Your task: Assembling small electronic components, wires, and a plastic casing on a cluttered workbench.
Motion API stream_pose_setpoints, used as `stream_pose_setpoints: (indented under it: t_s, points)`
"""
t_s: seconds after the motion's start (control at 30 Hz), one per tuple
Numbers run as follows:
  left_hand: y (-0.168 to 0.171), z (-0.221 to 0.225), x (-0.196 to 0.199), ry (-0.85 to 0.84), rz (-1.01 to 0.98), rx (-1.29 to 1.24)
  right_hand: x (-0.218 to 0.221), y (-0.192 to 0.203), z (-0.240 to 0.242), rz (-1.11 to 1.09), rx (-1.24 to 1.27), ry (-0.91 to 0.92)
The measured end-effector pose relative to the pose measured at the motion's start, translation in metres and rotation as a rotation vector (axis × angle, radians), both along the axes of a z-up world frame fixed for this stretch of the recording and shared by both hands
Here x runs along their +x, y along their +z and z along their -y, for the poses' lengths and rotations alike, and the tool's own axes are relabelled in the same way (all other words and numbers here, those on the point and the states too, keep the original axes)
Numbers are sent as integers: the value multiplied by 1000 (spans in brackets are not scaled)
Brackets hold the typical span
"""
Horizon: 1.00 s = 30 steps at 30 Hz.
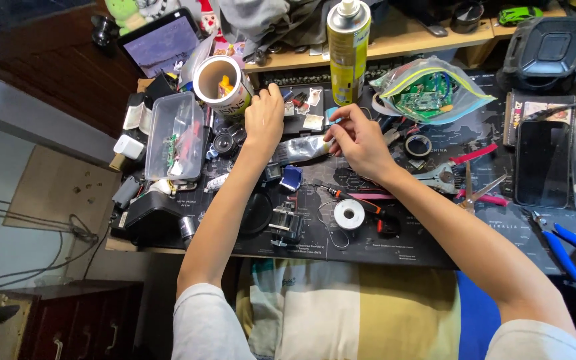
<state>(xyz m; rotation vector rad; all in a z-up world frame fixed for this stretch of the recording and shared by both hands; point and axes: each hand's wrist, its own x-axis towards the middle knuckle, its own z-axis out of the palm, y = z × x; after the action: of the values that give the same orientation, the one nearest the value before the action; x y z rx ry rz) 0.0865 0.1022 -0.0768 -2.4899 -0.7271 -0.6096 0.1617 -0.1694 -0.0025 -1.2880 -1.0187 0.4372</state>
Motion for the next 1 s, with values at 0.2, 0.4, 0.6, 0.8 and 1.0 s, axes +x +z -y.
stream_pose_setpoints:
  t_s: [0.2, 0.4, 0.6, 0.8, 1.0]
  points:
    - [30, 13, 22, -170, 67, -434, 1, -8, -1, 36, -12, -9]
    - [25, 12, 50, -171, -85, -594, 3, -6, -2, 6, -19, -29]
    - [43, 18, 37, -202, -87, -691, 6, -14, -4, 10, -24, -18]
    - [66, 25, 33, -263, -34, -680, 3, 9, 5, -29, -191, 22]
    - [80, 12, 31, -283, -25, -795, 4, 8, 4, -21, -209, 23]
